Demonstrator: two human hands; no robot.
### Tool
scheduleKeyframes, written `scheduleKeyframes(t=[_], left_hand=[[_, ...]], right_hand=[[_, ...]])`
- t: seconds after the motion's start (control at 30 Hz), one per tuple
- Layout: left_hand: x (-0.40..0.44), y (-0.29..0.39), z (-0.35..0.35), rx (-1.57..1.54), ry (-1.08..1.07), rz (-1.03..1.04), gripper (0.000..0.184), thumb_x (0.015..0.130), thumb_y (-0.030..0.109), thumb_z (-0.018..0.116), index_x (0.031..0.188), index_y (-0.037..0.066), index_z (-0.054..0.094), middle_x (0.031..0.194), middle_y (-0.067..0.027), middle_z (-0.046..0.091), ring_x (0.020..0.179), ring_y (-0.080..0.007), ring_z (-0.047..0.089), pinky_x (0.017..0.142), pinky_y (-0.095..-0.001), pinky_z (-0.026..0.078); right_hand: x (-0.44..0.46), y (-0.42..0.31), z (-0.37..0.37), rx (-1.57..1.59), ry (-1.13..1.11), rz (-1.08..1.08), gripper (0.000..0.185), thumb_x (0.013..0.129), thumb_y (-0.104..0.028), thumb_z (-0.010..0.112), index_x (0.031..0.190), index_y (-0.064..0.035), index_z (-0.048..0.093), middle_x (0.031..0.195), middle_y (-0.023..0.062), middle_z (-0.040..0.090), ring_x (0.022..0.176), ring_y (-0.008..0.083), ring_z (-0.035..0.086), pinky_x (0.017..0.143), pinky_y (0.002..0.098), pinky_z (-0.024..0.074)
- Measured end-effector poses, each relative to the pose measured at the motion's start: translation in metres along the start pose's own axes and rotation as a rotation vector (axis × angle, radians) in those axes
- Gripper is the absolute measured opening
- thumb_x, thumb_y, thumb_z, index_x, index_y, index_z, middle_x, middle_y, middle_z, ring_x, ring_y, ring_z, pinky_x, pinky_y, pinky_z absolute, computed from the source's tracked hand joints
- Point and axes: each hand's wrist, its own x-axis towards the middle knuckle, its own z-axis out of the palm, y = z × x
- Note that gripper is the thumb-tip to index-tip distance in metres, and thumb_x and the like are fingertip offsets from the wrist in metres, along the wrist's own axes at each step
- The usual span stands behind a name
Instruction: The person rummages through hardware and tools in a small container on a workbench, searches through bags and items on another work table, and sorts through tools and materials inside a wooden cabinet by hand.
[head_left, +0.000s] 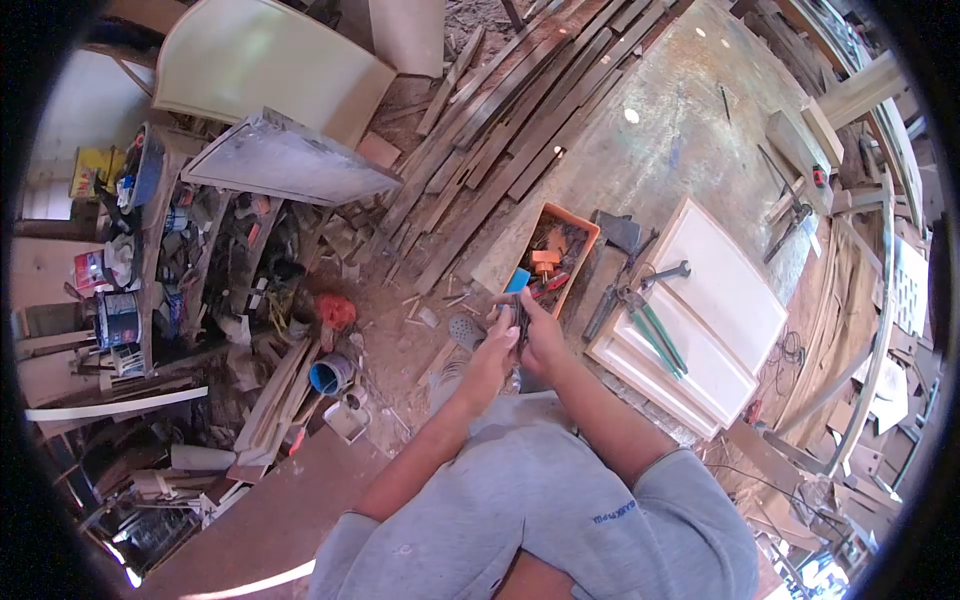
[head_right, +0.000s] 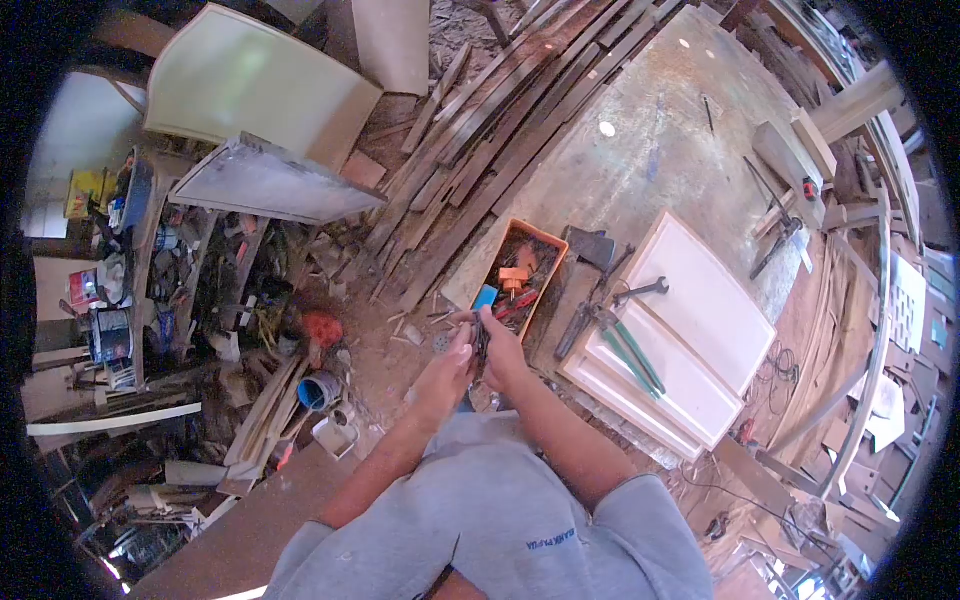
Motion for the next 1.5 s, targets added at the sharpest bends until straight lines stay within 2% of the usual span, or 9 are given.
scheduleKeyframes(t=[0.13,0.23,0.33,0.37,0.43,0.5,0.6,1.03,1.5], left_hand=[[-0.002,0.014,0.009,-0.053,-0.159,-0.002,0.076,0.109,0.024,0.046,0.165,0.000,0.001,0.166,-0.0104,0.027,0.151,-0.0191,0.032,0.122,-0.0297,0.026],[-0.016,0.043,0.027,0.114,-0.055,-0.003,0.065,0.106,0.021,0.053,0.161,-0.003,0.027,0.152,-0.0131,0.046,0.140,-0.0196,0.046,0.117,-0.0334,0.034],[-0.045,0.103,0.051,0.490,-0.203,0.242,0.031,0.100,0.023,0.062,0.121,0.001,0.063,0.111,-0.0114,0.066,0.104,-0.0220,0.064,0.107,-0.0477,0.046],[-0.057,0.124,0.058,0.309,-0.327,0.341,0.018,0.098,0.019,0.065,0.105,0.004,0.060,0.096,-0.0059,0.063,0.090,-0.0182,0.062,0.099,-0.0482,0.050],[-0.104,0.177,0.093,-0.009,-0.447,0.405,0.027,0.094,0.023,0.073,0.077,0.012,0.055,0.063,0.0021,0.047,0.058,-0.0137,0.047,0.085,-0.0489,0.053],[-0.118,0.227,0.120,-0.216,-1.122,0.522,0.045,0.097,0.043,0.066,0.064,0.017,0.052,0.052,0.0023,0.036,0.047,-0.0173,0.037,0.078,-0.0495,0.052],[-0.163,0.254,0.147,-0.237,-1.337,0.612,0.044,0.097,0.043,0.066,0.065,0.016,0.052,0.052,0.0023,0.037,0.047,-0.0170,0.038,0.079,-0.0493,0.052],[-0.269,0.239,0.104,-0.239,-1.202,0.897,0.040,0.097,0.040,0.065,0.069,0.015,0.052,0.055,0.0023,0.039,0.049,-0.0158,0.041,0.083,-0.0486,0.052],[-0.386,0.294,-0.139,-0.386,-1.126,1.066,0.035,0.097,0.037,0.063,0.073,0.014,0.053,0.057,0.0024,0.042,0.052,-0.0145,0.043,0.087,-0.0479,0.051]], right_hand=[[-0.006,-0.019,0.006,0.111,-0.017,-0.010,0.049,0.111,-0.045,0.043,0.113,-0.0011,0.064,0.093,0.0127,0.072,0.082,0.0252,0.070,0.077,0.0400,0.0589],[-0.007,-0.030,0.001,0.180,0.002,-0.021,0.050,0.110,-0.047,0.044,0.113,-0.0012,0.064,0.091,0.0129,0.071,0.081,0.0267,0.070,0.076,0.0414,0.0596],[-0.002,-0.038,-0.019,0.100,-0.078,-0.042,0.047,0.109,-0.048,0.045,0.115,-0.0057,0.065,0.091,0.0106,0.070,0.072,0.0246,0.067,0.067,0.0386,0.0556],[-0.012,-0.048,-0.009,0.055,0.004,0.004,0.046,0.108,-0.050,0.047,0.115,-0.0089,0.064,0.083,0.0068,0.065,0.062,0.0206,0.060,0.055,0.0337,0.0480],[-0.017,-0.053,-0.005,0.005,-0.005,-0.059,0.045,0.106,-0.052,0.051,0.113,-0.0101,0.063,0.076,0.0036,0.056,0.059,0.0161,0.049,0.050,0.0308,0.0398],[-0.021,-0.056,0.002,-0.033,0.006,-0.083,0.044,0.105,-0.052,0.052,0.110,-0.0101,0.062,0.072,0.0016,0.049,0.056,0.0129,0.043,0.045,0.0283,0.0344],[-0.024,-0.056,0.011,-0.019,-0.068,-0.093,0.042,0.108,-0.049,0.049,0.106,-0.0093,0.061,0.070,0.0005,0.045,0.053,0.0112,0.041,0.042,0.0255,0.0321],[0.017,-0.006,0.084,-0.224,-0.240,-0.014,0.042,0.110,-0.045,0.046,0.117,-0.0064,0.062,0.067,0.0002,0.043,0.049,0.0101,0.036,0.041,0.0250,0.0313],[0.056,0.189,0.189,-0.325,-0.149,0.047,0.043,0.110,-0.047,0.044,0.120,-0.0082,0.061,0.066,0.0011,0.046,0.047,0.0115,0.038,0.038,0.0267,0.0307]])
